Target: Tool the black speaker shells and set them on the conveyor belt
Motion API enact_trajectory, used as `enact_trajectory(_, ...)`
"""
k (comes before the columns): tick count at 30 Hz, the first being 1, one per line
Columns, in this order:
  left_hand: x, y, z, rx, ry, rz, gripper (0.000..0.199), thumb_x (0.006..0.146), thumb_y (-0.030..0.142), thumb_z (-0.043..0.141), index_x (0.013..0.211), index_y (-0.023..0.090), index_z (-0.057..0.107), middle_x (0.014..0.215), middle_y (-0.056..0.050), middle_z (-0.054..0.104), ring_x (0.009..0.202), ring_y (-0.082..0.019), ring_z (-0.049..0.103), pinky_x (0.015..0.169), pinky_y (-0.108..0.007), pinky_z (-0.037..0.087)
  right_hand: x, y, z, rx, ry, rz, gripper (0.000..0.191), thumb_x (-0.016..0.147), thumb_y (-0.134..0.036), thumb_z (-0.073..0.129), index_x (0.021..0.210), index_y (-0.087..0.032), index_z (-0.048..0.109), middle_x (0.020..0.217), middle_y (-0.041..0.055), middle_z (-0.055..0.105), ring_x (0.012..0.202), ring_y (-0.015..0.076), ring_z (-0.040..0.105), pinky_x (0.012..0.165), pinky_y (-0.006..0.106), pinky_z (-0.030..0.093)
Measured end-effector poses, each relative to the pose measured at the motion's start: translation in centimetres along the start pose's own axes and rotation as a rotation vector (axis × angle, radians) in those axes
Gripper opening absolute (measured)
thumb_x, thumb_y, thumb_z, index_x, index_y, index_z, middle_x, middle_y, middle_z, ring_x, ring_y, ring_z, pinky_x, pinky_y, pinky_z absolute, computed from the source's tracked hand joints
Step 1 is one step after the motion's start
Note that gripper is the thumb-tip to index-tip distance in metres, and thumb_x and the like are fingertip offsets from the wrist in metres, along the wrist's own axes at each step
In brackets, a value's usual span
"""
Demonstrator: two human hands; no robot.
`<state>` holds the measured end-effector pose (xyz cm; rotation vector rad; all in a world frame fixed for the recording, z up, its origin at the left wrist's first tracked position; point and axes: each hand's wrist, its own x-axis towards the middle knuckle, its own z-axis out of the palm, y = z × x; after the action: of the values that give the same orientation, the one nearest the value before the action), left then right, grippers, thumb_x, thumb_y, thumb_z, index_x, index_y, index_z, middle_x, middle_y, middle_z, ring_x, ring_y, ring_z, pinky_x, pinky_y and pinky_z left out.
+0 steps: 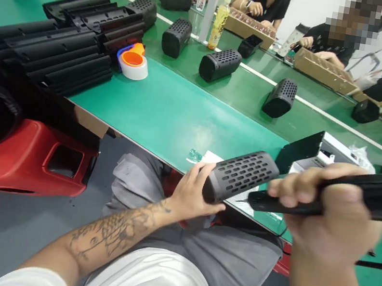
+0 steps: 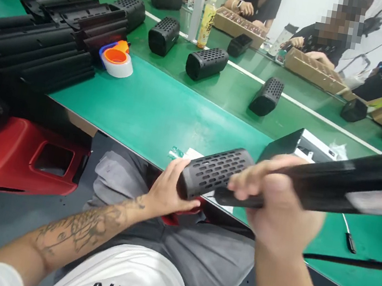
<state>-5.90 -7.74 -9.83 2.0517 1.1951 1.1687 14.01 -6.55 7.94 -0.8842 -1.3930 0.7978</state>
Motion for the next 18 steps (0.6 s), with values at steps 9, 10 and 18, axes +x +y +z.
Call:
enact_trajectory(9, -5.7, 2.2, 4.6, 0.02, -0.285, 0.626, 0.046, 0.093, 0.033, 0.062, 0.139, 0.036, 0.068, 0.148, -0.008, 0.071, 0.132, -0.026, 0.074, 0.115, -0.045, 0.066, 4.6, 6.3, -15.8, -0.379, 0.689, -0.422, 0.024, 0.08, -0.03, 0.086, 0.075, -0.023, 0.063, 0.059, -0.0049, 0.055, 0.048, 0.016, 0.06, 0.047, 0.031, 0.051)
enact_trajectory(10, -3.4, 2.6, 4.2, 0.059, -0.343, 0.751, 0.039, 0.096, 0.032, 0.061, 0.133, 0.038, 0.072, 0.148, -0.004, 0.073, 0.135, -0.024, 0.073, 0.12, -0.042, 0.062, 4.5, 6.8, -16.4, -0.373, 0.665, -0.39, 0.023, 0.08, -0.029, 0.085, 0.074, -0.024, 0.063, 0.057, -0.0044, 0.055, 0.047, 0.0175, 0.06, 0.046, 0.033, 0.051)
enact_trajectory(18, 12.8, 6.7, 0.6, 0.499, -0.716, 0.649, 0.105, 0.072, 0.07, 0.092, 0.155, 0.013, 0.059, 0.127, -0.019, 0.074, 0.116, -0.038, 0.068, 0.108, -0.05, 0.048, 2.4, 6.0, -15.9, -0.248, 0.644, -0.145, 0.017, 0.075, -0.022, 0.087, 0.074, -0.022, 0.069, 0.058, -0.0012, 0.059, 0.046, 0.0187, 0.059, 0.046, 0.034, 0.051)
